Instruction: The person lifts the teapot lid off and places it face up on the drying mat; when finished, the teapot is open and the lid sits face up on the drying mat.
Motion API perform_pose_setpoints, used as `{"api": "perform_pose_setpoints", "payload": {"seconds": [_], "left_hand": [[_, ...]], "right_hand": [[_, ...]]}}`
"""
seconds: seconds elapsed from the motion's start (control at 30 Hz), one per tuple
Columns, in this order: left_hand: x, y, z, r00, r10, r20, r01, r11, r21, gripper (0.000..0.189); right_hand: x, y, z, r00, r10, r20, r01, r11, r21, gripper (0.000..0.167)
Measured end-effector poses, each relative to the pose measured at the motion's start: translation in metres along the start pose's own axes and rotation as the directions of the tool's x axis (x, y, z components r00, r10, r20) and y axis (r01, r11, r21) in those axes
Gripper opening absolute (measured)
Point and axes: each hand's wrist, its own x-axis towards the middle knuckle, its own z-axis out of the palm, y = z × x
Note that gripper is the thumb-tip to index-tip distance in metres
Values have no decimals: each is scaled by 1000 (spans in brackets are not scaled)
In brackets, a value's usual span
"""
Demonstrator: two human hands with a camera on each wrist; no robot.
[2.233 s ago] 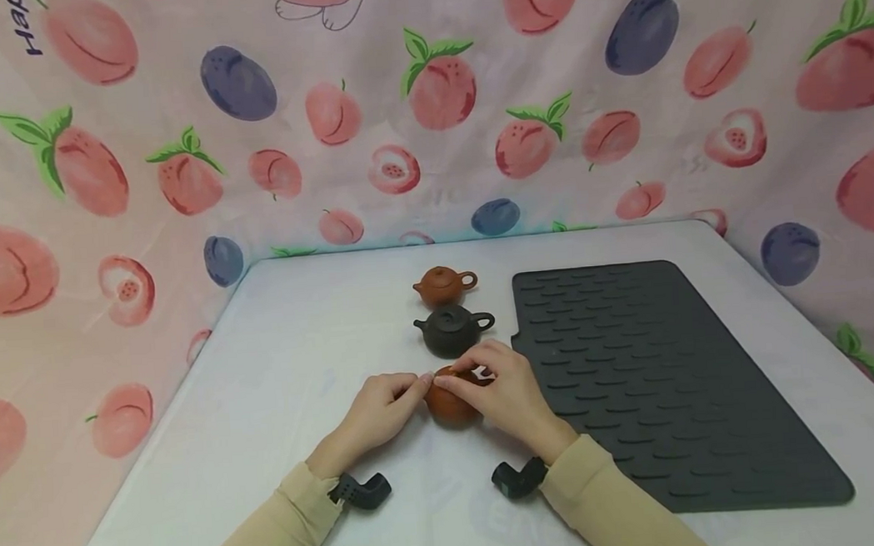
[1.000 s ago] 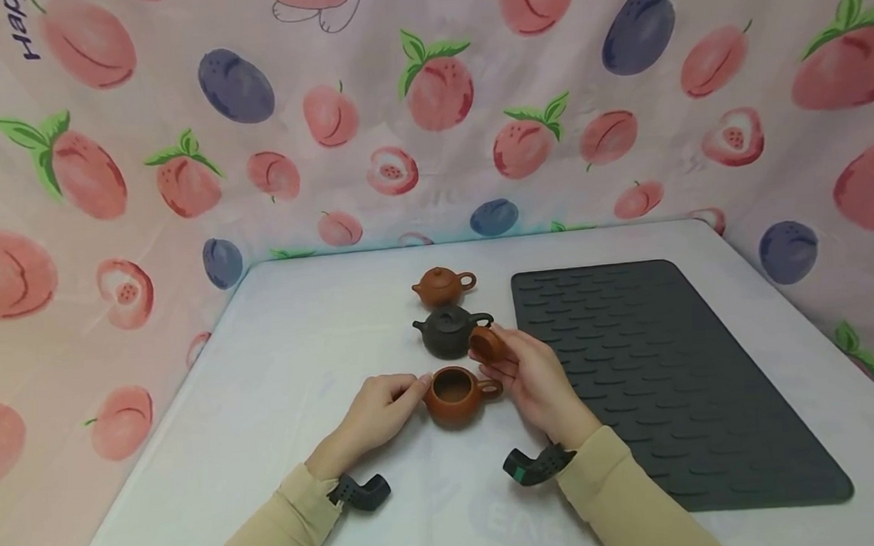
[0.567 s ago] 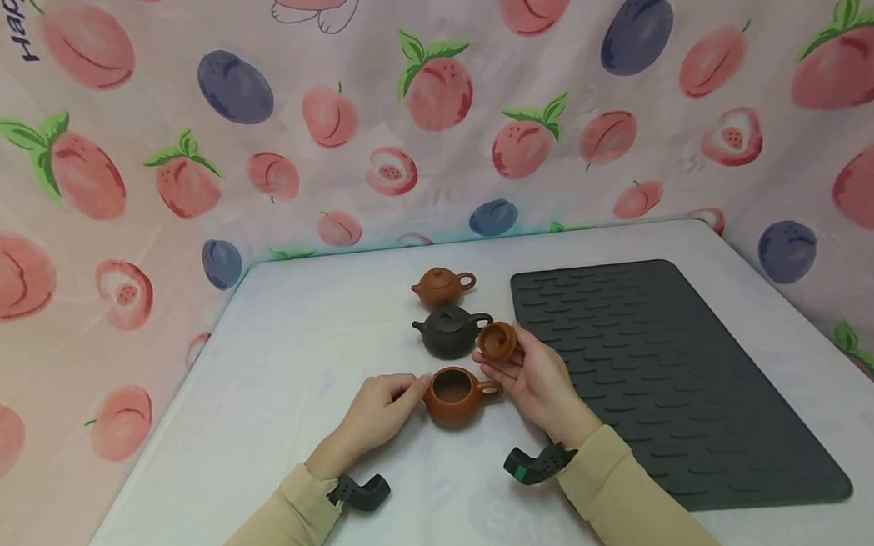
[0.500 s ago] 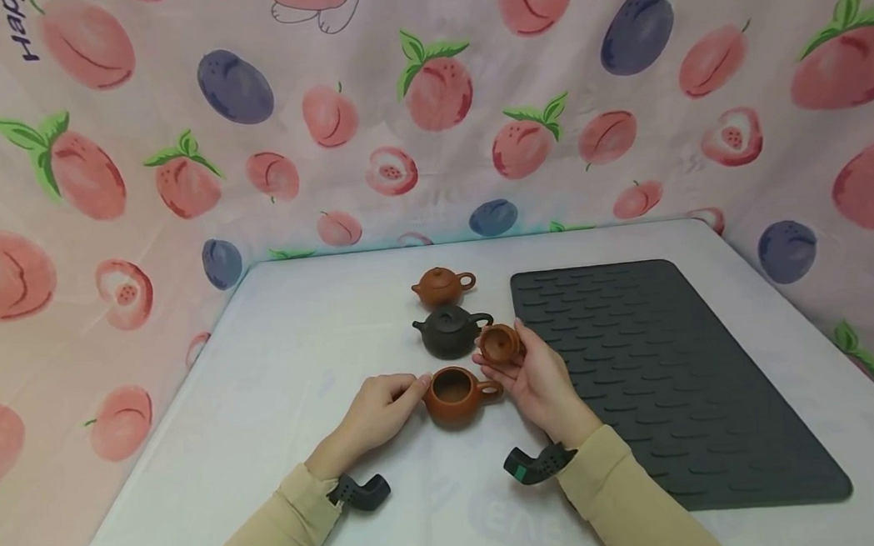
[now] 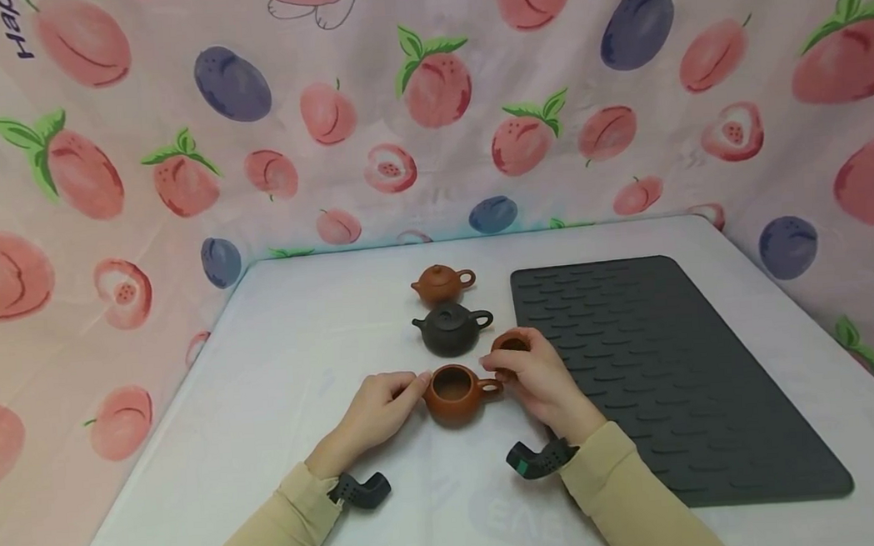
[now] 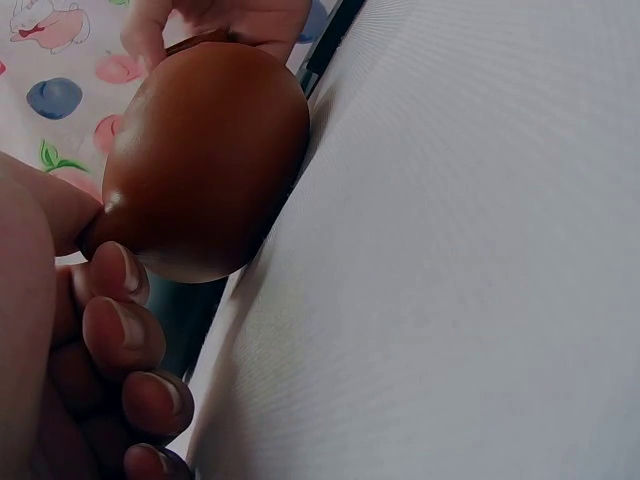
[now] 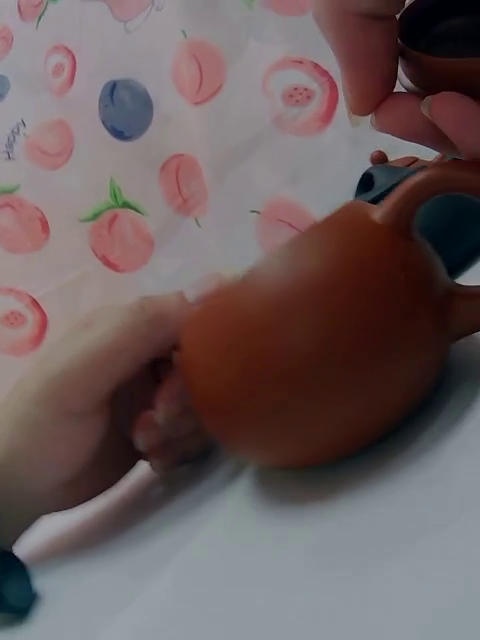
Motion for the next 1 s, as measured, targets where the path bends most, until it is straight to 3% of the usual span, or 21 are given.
{"api": "perform_pose_setpoints", "payload": {"seconds": [0.1, 0.23, 0.3, 0.47, 0.73, 0.9, 1.0], "left_hand": [[0, -1, 0, 1000, -1, 2, 1, 1000, 0, 50], [0, -3, 1, 1000, -6, 11, 6, 1000, 5, 50], [0, -4, 1, 1000, -6, 14, 6, 1000, 7, 50], [-1, -3, 1, 1000, -5, 9, 5, 1000, -1, 50], [0, -3, 2, 1000, -11, 10, 12, 1000, -16, 51], [2, -3, 2, 1000, -3, 3, 3, 1000, -13, 51], [2, -4, 2, 1000, 0, -4, 0, 1000, -9, 50]], "right_hand": [[-1, -1, -1, 998, -12, -54, 1, 977, -214, 68], [-4, -6, -5, 995, -48, -90, 2, 888, -460, 65], [-5, -9, -9, 994, -75, -79, 22, 849, -528, 63], [-4, -17, -25, 991, -132, -38, 86, 808, -582, 62], [-8, -29, -58, 979, -201, -40, 125, 740, -661, 65], [-12, -34, -74, 962, -259, -88, 131, 718, -683, 65], [-13, -36, -80, 957, -263, -125, 94, 686, -722, 66]]}}
